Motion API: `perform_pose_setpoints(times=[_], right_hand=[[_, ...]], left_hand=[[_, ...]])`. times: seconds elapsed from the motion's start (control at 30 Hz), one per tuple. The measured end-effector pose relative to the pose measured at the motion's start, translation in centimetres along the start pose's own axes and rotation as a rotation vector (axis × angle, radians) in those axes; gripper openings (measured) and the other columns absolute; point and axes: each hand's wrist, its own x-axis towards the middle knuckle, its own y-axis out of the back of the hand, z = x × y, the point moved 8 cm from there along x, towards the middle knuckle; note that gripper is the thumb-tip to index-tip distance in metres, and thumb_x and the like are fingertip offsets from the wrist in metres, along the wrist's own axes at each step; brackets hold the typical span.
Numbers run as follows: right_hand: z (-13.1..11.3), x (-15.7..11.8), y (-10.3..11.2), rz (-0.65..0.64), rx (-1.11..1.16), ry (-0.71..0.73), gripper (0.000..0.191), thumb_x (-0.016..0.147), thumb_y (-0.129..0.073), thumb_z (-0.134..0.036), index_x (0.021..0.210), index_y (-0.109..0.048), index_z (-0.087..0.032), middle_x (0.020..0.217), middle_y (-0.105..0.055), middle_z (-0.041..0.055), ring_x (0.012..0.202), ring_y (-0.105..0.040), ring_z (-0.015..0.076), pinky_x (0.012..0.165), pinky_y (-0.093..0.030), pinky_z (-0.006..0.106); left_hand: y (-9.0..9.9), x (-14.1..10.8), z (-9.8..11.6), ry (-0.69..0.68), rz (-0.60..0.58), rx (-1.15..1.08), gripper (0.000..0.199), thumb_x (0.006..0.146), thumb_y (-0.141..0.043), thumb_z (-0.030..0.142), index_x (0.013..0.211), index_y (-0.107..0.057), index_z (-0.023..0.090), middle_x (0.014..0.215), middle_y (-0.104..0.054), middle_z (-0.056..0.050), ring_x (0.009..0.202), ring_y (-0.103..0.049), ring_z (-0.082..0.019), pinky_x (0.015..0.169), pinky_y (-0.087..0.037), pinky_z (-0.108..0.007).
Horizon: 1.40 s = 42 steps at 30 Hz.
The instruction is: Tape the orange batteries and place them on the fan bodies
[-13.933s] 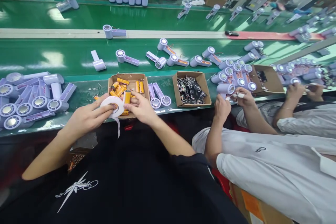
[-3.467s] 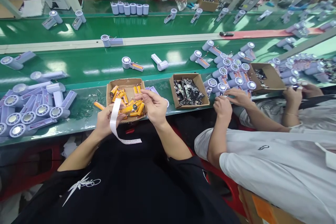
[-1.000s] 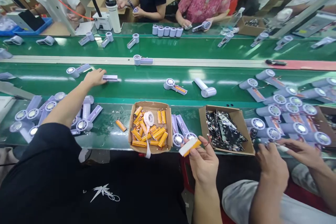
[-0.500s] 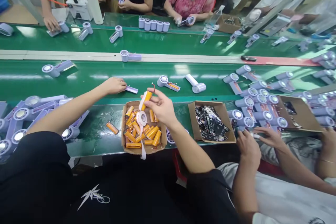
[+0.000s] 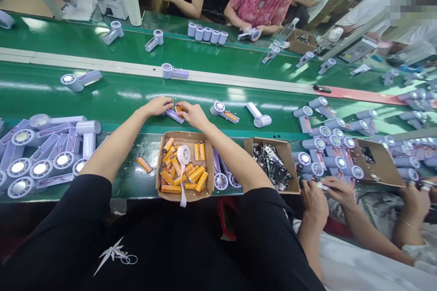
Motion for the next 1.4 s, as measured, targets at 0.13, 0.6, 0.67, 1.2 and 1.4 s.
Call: perform_pose_setpoints(times=[0.13,0.6,0.67,1.2,1.4], right_hand=[[-0.2,0.0,-1.5,-0.147,-0.411,-0.047,0.047,0.106,-0.066,-0.028,0.153,-0.068,-0.027,0.121,-0.087,0.0073,0.111,-0.082,0.0263,0.103,-0.060,0.038],[-3.7,0.3,-2.1,-0.399,-0.617,-0.104,0.047,0.105,-0.073,-0.037,0.150,-0.073,-0.022,0.148,-0.075,0.0197,0.133,-0.074,0.0382,0.114,-0.058,0.050],[-5.0,-2.7,0.5,-0.327,-0.557,-0.037,0.050,0.106,-0.071,-0.033,0.155,-0.069,-0.024,0.160,-0.068,0.0155,0.145,-0.067,0.0341,0.123,-0.052,0.049],[-8.4,-26.7,-3.4,-0.110,-0.380,-0.281,0.033,0.110,-0.062,-0.033,0.087,-0.082,-0.022,0.100,-0.086,0.0090,0.107,-0.070,0.0275,0.090,-0.033,0.041],[-8.3,-27.6,-2.2,-0.033,-0.361,-0.345,0.055,0.102,-0.073,-0.064,0.135,-0.077,-0.020,0.113,-0.084,0.0135,0.113,-0.073,0.0318,0.097,-0.033,0.042]], left_hand=[[-0.4,0.4,0.3,0.068,-0.004,0.002,0.031,0.108,-0.050,0.044,0.112,-0.074,0.025,0.111,-0.079,-0.007,0.108,-0.070,-0.025,0.091,-0.051,-0.032],[1.1,0.5,4.2,0.179,-0.002,0.069,0.036,0.111,-0.043,0.032,0.128,-0.072,0.021,0.132,-0.077,-0.013,0.132,-0.064,-0.029,0.115,-0.048,-0.041],[2.3,-1.8,6.4,0.175,0.062,0.102,0.042,0.111,-0.045,0.032,0.143,-0.066,0.017,0.148,-0.071,-0.018,0.143,-0.057,-0.032,0.123,-0.043,-0.048],[-2.7,-16.2,20.8,-0.282,-0.248,0.458,0.025,0.103,-0.065,0.025,0.124,-0.077,0.022,0.132,-0.076,-0.015,0.128,-0.061,-0.037,0.102,-0.058,-0.047],[-0.3,-21.2,21.1,-0.205,-0.021,0.508,0.029,0.106,-0.051,0.017,0.122,-0.075,0.024,0.132,-0.071,-0.017,0.136,-0.053,-0.039,0.088,-0.066,-0.044]])
